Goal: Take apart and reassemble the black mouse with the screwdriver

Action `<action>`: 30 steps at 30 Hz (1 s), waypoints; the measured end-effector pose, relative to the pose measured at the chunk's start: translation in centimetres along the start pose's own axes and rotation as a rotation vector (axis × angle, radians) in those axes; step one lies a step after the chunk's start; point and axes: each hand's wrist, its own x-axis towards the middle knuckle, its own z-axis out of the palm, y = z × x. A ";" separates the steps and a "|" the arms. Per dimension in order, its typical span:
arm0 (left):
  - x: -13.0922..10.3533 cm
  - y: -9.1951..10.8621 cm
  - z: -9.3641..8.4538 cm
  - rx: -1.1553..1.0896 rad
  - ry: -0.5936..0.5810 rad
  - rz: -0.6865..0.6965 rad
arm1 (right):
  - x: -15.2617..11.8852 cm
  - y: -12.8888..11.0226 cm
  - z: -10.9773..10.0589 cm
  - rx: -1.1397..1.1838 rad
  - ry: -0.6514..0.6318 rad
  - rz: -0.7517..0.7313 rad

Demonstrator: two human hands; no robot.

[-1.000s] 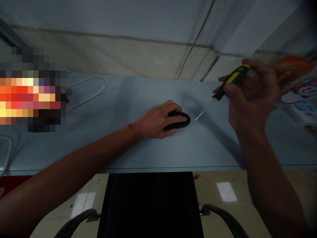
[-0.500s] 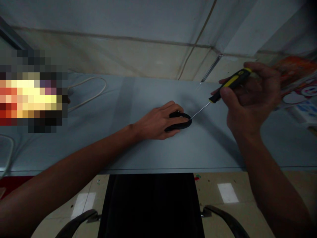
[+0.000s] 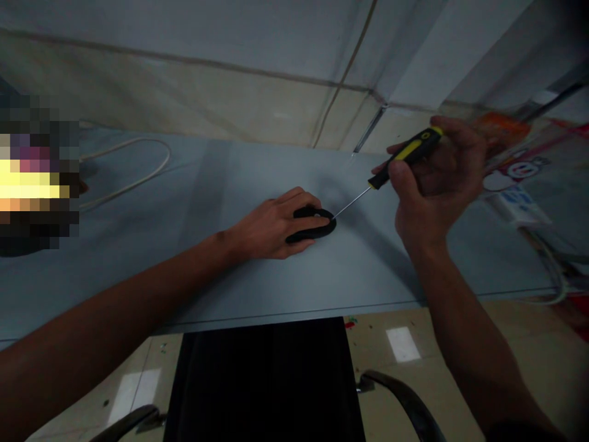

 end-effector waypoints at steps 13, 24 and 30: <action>0.1 0.1 -0.2 0.016 0.001 0.019 | -0.2 -0.4 -0.1 -0.051 -0.042 0.025; 0.1 0.1 -0.1 0.005 -0.020 0.002 | -0.2 -0.5 0.0 -0.121 -0.042 -0.028; 0.1 0.1 -0.1 0.009 -0.014 0.014 | -0.2 -1.0 0.0 -0.116 -0.068 -0.024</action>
